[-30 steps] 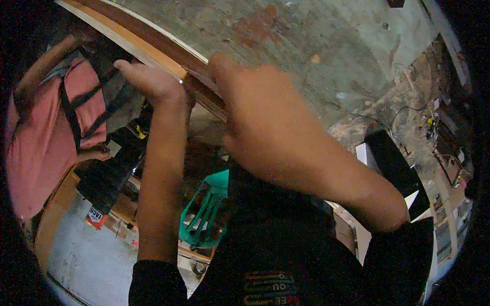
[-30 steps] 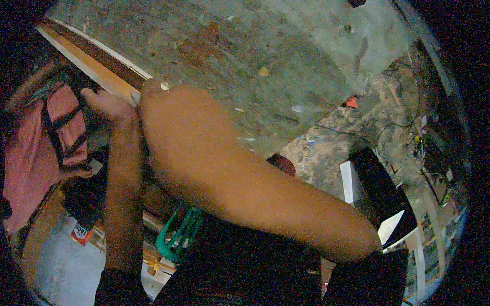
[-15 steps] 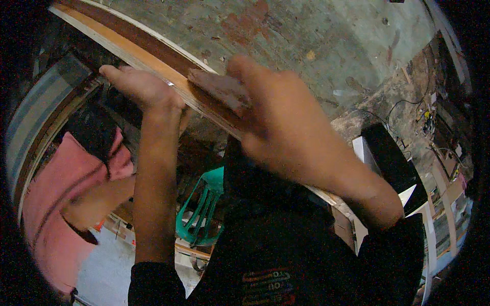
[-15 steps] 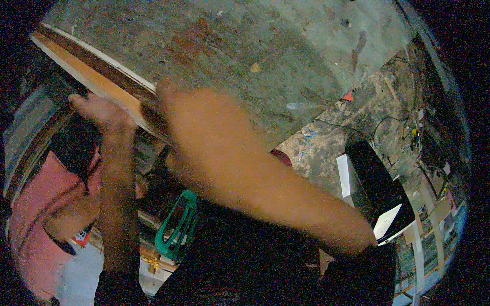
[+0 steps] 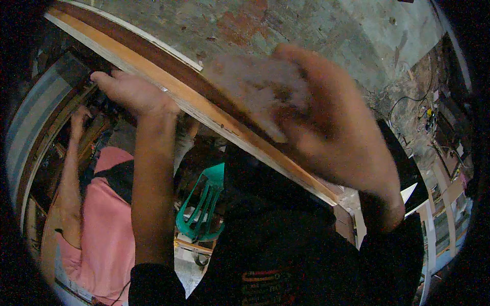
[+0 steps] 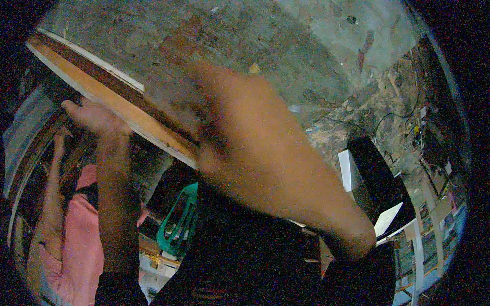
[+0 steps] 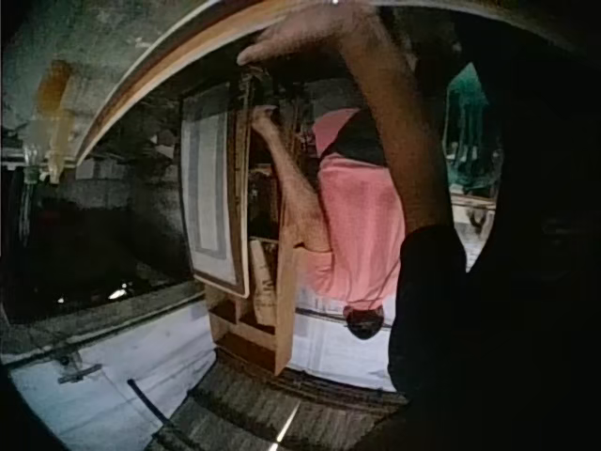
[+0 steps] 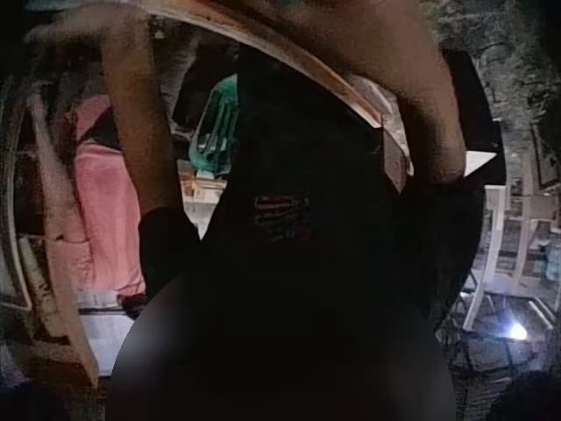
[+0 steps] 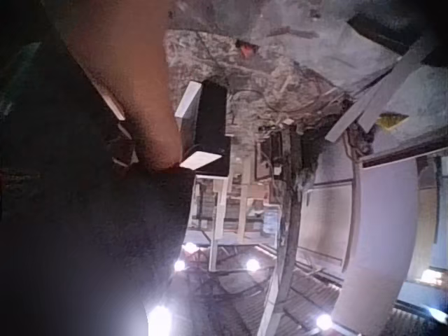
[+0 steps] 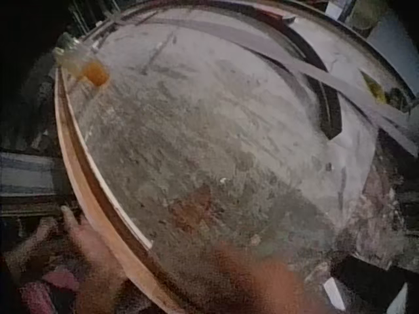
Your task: The person pours a yellow liquid from a plastic bottle onto a small white card and uses the card to spread the liquid along the edge of a long, curved wooden strip. The person repeatedly reloads the card and continues spreading the liquid along the wood.
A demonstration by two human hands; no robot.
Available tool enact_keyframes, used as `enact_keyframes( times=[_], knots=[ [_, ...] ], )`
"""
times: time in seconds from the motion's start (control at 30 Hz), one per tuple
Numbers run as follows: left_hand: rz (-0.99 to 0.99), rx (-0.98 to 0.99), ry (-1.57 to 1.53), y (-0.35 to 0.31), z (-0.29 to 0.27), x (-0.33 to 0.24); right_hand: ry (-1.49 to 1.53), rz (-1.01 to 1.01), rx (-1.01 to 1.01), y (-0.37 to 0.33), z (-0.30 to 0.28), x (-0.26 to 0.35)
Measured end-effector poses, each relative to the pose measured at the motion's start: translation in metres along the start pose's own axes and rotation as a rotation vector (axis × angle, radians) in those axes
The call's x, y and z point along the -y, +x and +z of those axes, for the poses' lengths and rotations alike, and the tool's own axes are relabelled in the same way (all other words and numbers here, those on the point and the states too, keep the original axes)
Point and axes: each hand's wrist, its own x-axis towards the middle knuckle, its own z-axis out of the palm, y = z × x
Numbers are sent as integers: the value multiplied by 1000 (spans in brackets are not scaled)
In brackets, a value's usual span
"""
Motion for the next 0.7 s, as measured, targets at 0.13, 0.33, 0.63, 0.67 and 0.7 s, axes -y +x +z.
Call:
enact_keyframes(
  times=[0.13, 0.33, 0.63, 0.67, 0.7],
  knots=[
    [-16, -17, -107, 0, -5, 4, 36, 114, 164, 15, 22, 22],
    [57, -97, -200, -7, -6, 7, 13, -131, 52, 20, 26, 30],
    [95, -118, -470, 15, -17, 16, 19, 187, 138, 64, 54, 57],
    [23, -164, -445, 5, -15, 15, 42, 91, 80, 72, 56, 62],
    [-28, -195, -427, -12, -10, 16, 19, 84, 66, 75, 51, 62]
  ],
)
